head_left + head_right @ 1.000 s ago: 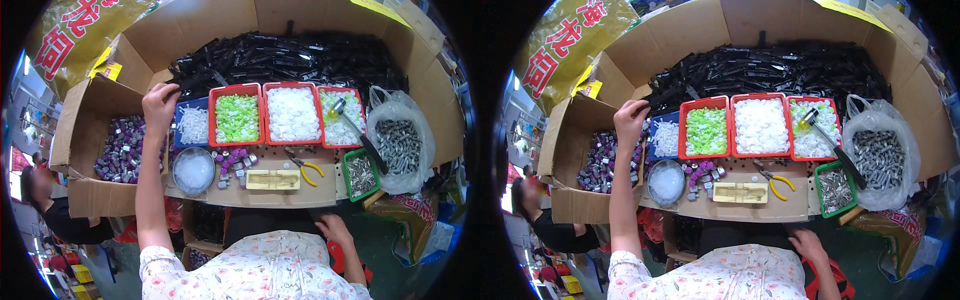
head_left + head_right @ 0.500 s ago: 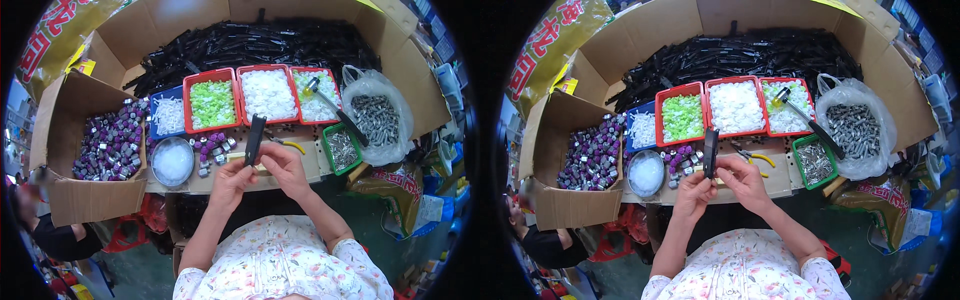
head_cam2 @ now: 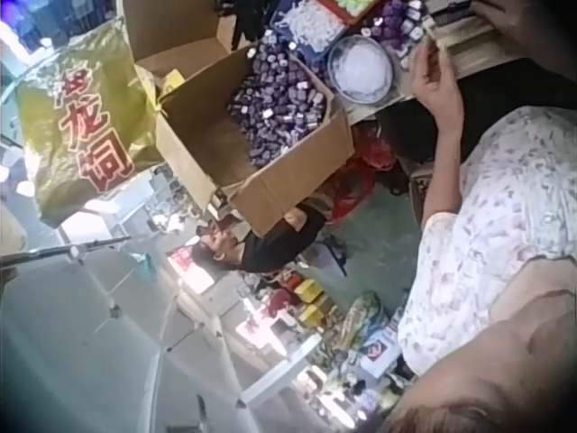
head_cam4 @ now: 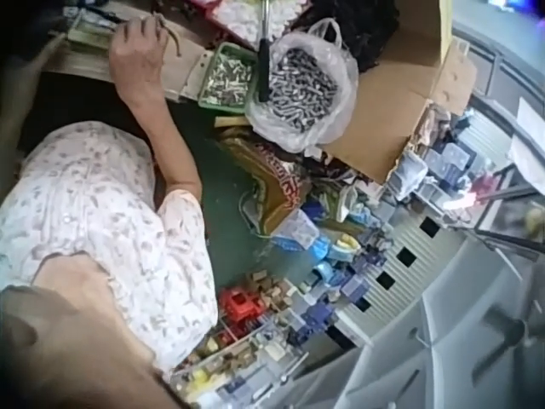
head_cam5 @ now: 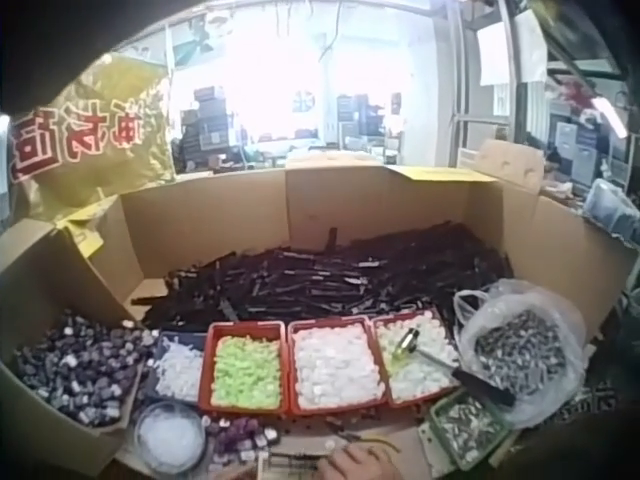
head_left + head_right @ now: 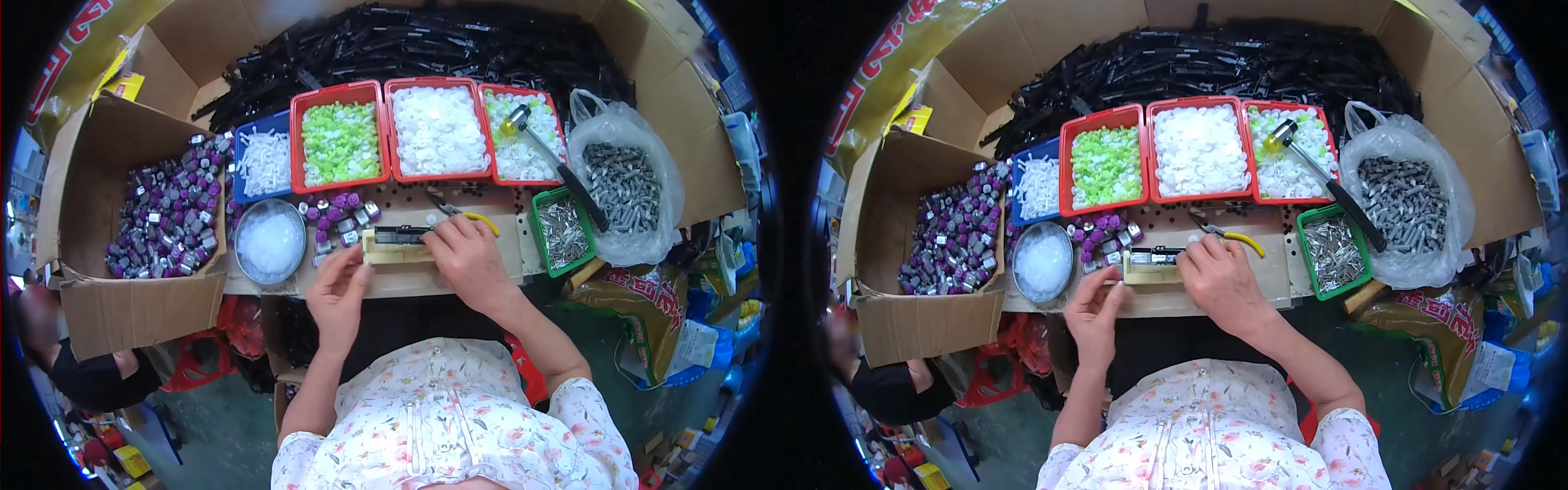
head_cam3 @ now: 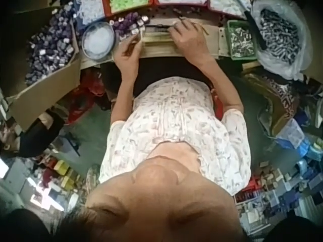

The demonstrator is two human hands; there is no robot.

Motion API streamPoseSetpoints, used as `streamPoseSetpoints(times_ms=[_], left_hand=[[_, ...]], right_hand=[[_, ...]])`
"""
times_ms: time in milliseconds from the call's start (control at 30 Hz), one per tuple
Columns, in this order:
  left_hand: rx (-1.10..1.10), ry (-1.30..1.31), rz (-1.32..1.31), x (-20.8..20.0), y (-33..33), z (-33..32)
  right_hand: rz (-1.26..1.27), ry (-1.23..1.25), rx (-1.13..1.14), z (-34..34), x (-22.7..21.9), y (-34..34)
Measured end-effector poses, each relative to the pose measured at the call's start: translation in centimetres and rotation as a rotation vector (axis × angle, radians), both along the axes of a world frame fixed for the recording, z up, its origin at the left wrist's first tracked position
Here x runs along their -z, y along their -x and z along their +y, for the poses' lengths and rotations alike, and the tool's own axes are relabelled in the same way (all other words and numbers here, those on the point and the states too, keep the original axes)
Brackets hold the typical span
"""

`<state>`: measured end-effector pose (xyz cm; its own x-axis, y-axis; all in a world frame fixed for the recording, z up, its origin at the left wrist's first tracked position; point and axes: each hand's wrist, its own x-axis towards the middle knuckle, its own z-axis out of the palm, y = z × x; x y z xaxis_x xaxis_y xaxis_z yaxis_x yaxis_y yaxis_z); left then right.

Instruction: Assemble small plastic and metal components at a workbench in a factory environment.

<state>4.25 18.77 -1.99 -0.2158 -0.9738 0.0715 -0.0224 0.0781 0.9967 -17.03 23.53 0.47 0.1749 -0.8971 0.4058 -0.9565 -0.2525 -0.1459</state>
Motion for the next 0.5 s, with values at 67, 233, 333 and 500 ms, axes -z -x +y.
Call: streamPoseSetpoints(times_ms=[67, 233, 333, 500], left_hand=[[-0.04, 0.136, -0.149, -0.1, -0.6, 0.0], [-0.065, 0.431, -0.432, -0.7, -0.2, 0.3], [-0.063, 0.493, -0.431, 0.5, 0.0, 0.3], [-0.044, 0.751, -0.486, 1.0, 0.3, -0.5]], right_hand=[[0.082, -0.026, -0.015, -0.1, 0.1, -0.4], [0.228, -0.046, -0.084, -0.8, -0.3, -1.1], [0.267, -0.06, -0.116, -0.7, -0.5, -1.6], [0.264, -0.164, -0.163, -1.2, -0.9, -1.7]])
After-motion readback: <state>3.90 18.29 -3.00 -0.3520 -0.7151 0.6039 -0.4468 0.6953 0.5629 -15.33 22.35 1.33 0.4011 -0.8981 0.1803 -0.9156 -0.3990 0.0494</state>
